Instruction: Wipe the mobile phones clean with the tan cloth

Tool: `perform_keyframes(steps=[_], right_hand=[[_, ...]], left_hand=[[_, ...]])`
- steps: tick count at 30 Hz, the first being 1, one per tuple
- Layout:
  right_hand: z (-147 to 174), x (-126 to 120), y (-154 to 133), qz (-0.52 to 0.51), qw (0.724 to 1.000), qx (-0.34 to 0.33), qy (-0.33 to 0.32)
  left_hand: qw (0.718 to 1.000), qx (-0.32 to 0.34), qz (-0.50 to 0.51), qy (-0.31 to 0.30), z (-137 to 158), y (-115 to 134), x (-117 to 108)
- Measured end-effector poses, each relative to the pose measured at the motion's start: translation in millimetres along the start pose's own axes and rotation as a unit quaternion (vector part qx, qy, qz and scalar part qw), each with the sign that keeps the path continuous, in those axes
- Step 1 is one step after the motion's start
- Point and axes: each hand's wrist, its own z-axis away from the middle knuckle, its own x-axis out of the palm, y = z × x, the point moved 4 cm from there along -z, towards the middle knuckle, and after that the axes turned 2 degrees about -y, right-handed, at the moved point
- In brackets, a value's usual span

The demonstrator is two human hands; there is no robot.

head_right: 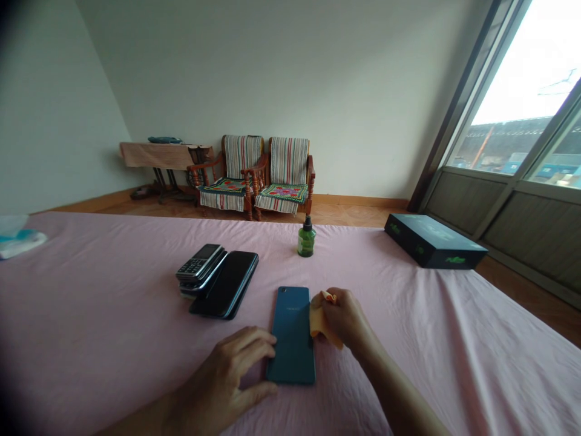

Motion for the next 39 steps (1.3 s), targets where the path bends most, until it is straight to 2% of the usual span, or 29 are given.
perform_keyframes(steps=[3,6,8,11,16,21,26,29,36,39], right_hand=[[1,-7,-8,0.050,0.996,-0.046,0.054],[8,-6,-23,0.122,0.970,-0.179,0.111],[13,3,-31,0.160,0.946,-0.262,0.103],[18,21,-35,0.193,0.930,-0.311,0.035],[28,39,-38,0.232,0.922,-0.305,-0.054],[49,46,-42,0.228,0.926,-0.290,-0.082],[67,50,-43,0.227,0.918,-0.309,-0.102],[58,50,-44,0.231,0.914,-0.319,-0.095],[6,56,-51,0.227,0.908,-0.344,-0.078],[1,57,-49,0.221,0.906,-0.352,-0.074]], left_hand=[[1.000,0.001,0.001,0.003,0,-1,0],[1.000,0.000,0.001,-0.006,-1,-1,-1],[1.000,-0.005,0.002,-0.009,-1,0,-2],[1.000,-0.007,0.005,-0.015,-1,0,-4],[0.999,0.001,0.013,-0.030,-1,0,-6],[0.999,0.004,0.014,-0.036,-1,1,-6],[0.999,0.013,0.017,-0.034,0,4,-7],[0.999,0.008,0.010,-0.034,1,3,-8],[0.999,0.001,-0.007,-0.033,1,-1,-5],[0.999,0.004,-0.011,-0.033,1,-2,-4]])
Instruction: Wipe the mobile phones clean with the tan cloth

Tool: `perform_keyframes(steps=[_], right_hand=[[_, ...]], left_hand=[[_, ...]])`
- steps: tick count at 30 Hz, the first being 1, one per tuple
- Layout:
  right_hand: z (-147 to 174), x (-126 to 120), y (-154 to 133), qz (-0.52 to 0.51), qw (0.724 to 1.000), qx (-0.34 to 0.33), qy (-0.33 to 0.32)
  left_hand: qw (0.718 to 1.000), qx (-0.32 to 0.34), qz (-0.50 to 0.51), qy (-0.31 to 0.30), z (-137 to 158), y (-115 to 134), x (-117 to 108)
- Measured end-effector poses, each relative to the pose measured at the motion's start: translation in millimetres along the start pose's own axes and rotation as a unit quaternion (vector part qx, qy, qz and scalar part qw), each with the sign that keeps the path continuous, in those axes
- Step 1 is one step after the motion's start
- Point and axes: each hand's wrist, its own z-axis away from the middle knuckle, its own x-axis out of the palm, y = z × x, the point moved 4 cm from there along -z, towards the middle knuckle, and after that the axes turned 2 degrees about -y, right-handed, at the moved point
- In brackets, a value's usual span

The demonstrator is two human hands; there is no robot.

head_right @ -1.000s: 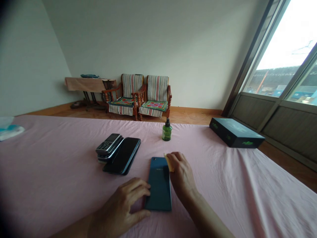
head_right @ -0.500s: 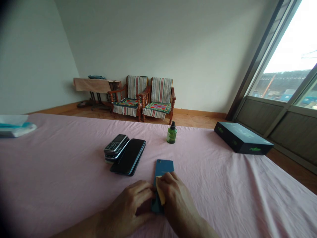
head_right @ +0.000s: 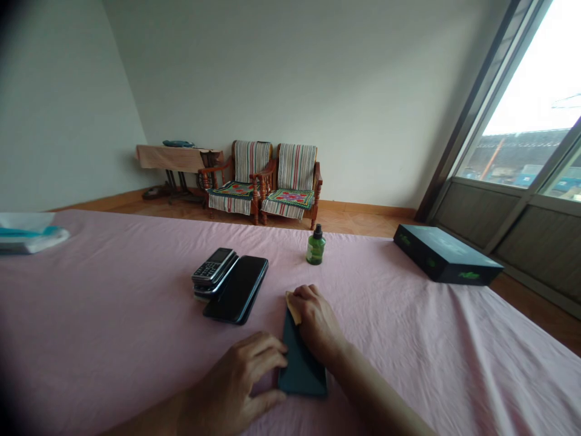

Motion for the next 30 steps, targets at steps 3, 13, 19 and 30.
perform_keyframes(steps=[3,13,19,30], right_hand=[[14,-1,-8,-0.017,1.000,-0.005,-0.004],[26,-1,-17,0.028,0.998,0.046,-0.015],[-1,1,7,0.058,0.995,0.077,0.006],[2,2,7,0.055,0.995,0.080,0.017]], left_hand=[[1.000,-0.004,0.005,-0.002,-1,1,-1],[0.999,-0.018,0.031,-0.003,-1,3,-4],[1.000,-0.024,0.014,-0.012,-1,1,-3],[0.999,-0.026,0.026,-0.007,-2,0,-1]])
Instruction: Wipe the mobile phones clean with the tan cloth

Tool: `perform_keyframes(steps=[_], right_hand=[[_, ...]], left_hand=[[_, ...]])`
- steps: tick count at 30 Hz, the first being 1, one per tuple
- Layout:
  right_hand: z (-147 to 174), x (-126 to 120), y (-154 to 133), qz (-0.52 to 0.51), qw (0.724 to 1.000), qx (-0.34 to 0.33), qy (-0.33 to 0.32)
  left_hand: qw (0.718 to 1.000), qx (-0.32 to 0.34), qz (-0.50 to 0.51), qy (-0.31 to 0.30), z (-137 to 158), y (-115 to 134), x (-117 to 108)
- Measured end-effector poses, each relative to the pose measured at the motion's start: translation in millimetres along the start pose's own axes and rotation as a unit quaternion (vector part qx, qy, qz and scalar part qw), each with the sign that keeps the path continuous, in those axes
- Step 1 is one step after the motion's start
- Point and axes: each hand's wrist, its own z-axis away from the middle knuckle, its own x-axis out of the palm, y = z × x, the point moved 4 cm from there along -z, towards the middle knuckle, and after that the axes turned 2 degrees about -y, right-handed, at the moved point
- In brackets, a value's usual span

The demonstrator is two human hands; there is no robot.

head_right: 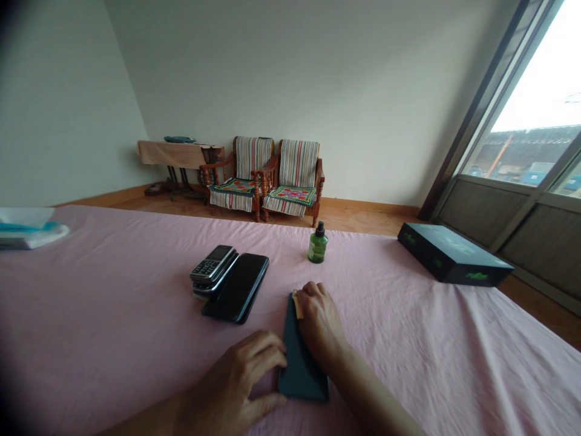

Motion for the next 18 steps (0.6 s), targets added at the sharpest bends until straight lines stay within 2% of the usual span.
perform_keyframes(steps=[18], right_hand=[[1.5,1.0,-0.6,-0.024,1.000,0.006,0.016]], left_hand=[[1.000,0.000,0.002,-0.003,-0.8,1.9,-2.2]])
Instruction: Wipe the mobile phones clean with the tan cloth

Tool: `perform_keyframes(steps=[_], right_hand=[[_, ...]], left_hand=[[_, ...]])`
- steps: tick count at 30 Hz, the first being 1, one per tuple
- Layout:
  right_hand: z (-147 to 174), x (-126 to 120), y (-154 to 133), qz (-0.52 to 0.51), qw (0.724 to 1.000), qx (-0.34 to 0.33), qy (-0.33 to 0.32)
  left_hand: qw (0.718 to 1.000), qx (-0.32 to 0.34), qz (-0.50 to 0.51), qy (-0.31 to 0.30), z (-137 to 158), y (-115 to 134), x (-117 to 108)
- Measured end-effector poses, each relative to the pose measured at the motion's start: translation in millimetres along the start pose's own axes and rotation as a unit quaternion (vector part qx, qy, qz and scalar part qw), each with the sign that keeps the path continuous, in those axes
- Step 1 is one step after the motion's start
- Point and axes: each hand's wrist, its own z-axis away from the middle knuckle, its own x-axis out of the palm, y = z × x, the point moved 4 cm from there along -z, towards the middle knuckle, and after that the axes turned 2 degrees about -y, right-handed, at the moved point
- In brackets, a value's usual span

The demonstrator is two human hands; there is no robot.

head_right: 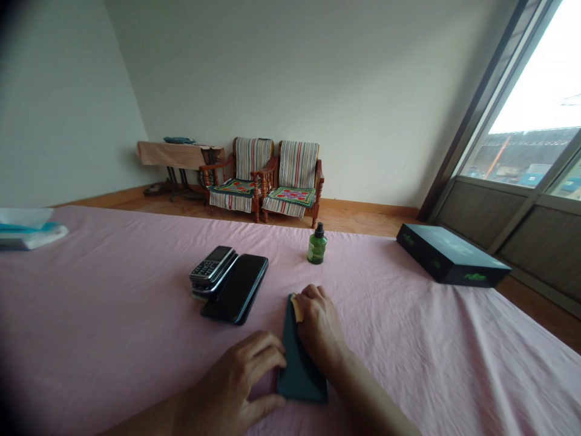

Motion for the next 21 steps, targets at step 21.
perform_keyframes(steps=[21], right_hand=[[0.8,3.3,-3.2,-0.065,0.996,-0.056,-0.016]], left_hand=[[1.000,0.000,0.014,-0.001,0.5,-0.1,0.0]])
